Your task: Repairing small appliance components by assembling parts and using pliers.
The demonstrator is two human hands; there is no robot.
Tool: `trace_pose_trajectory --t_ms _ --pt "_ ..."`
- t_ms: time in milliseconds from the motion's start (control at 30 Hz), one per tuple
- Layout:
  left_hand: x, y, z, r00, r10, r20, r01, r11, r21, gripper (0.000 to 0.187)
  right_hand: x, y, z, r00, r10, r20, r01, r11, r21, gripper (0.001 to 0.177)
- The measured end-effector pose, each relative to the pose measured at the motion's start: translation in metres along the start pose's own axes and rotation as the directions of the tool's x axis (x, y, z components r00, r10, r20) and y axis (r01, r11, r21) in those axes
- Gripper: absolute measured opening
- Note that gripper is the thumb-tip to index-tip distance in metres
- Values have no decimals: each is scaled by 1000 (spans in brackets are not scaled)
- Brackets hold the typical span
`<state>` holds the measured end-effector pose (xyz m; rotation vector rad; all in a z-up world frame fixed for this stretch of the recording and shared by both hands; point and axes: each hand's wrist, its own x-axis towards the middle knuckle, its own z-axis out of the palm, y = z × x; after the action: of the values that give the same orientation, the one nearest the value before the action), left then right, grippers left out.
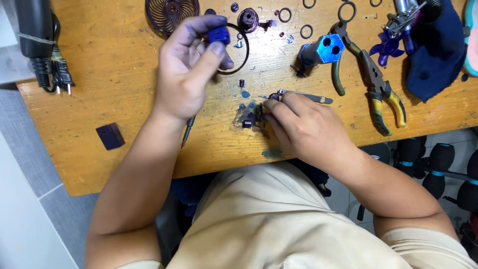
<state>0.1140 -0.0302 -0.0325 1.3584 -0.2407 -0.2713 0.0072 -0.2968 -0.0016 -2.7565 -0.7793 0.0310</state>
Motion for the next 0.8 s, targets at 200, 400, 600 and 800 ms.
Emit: trace_pose_trajectory --t_ms 200,400,600,800 --pt "3 -20 1 994 -35 -100 -2 937 -349 29 -6 27 -14 988 134 -82 -136 991 -20 31" --pt "-10 15 25 978 210 4 -173 793 584 28 -37 48 -10 986 163 48 -163 987 3 27" --pt "-12 15 33 960 258 111 -272 755 597 28 -37 51 -11 977 190 -102 -195 979 -52 19" --pt "-11 15 31 979 155 135 -196 899 390 35 -5 50 8 965 186 -184 -211 969 -129 31"
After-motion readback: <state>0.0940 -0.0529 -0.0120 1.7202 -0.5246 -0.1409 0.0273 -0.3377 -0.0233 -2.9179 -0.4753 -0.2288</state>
